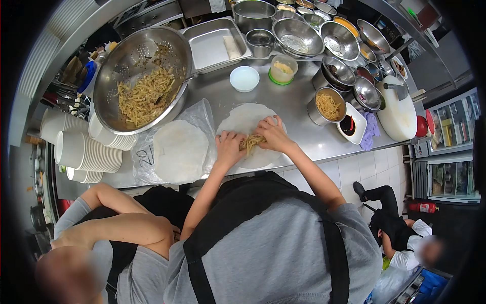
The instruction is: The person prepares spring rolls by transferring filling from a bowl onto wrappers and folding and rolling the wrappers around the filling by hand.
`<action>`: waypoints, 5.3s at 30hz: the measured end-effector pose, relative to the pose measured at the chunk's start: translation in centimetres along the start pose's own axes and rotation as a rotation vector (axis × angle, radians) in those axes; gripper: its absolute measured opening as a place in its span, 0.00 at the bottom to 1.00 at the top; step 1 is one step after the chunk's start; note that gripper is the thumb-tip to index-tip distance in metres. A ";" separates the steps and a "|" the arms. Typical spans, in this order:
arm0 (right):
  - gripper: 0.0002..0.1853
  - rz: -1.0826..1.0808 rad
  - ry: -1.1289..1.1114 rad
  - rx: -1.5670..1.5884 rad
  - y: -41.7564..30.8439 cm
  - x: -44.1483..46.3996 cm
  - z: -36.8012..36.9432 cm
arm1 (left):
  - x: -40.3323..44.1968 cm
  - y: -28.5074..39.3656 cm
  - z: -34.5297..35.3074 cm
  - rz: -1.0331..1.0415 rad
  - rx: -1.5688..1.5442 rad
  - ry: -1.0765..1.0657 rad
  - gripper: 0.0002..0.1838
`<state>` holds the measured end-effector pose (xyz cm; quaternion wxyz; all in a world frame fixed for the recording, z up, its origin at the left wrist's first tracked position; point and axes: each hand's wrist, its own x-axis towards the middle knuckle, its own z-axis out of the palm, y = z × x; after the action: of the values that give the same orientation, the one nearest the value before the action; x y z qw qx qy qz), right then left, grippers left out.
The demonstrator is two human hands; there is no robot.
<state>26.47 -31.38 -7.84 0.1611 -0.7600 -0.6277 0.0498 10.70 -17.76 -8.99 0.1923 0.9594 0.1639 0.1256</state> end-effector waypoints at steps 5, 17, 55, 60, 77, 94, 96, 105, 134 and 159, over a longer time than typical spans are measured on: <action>0.31 -0.009 -0.049 0.053 -0.4 -0.3 0.2 | -0.3 -0.5 -0.6 0.042 -0.038 -0.051 0.20; 0.31 0.037 -0.143 -0.031 2.3 -0.9 -0.2 | 0.4 0.8 0.5 0.109 0.060 -0.122 0.29; 0.32 -0.006 -0.043 0.090 2.0 -1.1 0.7 | -0.5 0.1 -1.0 0.000 -0.145 -0.009 0.20; 0.27 0.029 0.022 0.204 2.4 -1.6 -0.1 | 0.0 0.8 0.4 0.032 -0.199 0.042 0.14; 0.10 -0.022 0.071 0.290 4.2 -2.2 0.8 | 0.6 1.2 1.8 0.010 -0.167 0.068 0.12; 0.32 -0.096 0.018 0.158 4.6 -2.7 -0.9 | -0.5 2.2 0.1 -0.099 -0.095 0.003 0.34; 0.32 -0.101 -0.005 0.138 4.9 -2.6 -0.4 | -1.5 1.3 -0.7 -0.183 -0.048 0.000 0.34; 0.37 -0.058 0.024 0.228 3.3 -2.1 0.1 | -1.9 0.4 0.2 -0.192 -0.104 -0.045 0.29; 0.35 -0.061 -0.044 0.315 6.1 -3.1 -1.1 | -2.1 -0.6 -1.0 -0.084 -0.245 0.027 0.26; 0.14 0.248 0.023 0.320 4.2 -4.6 -2.0 | -2.3 1.5 -1.9 -0.202 -0.237 0.147 0.17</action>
<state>30.01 -36.89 -7.78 0.2797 -0.7967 -0.5114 0.1596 8.46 -19.27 -7.07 0.3032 0.8968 0.2570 0.1942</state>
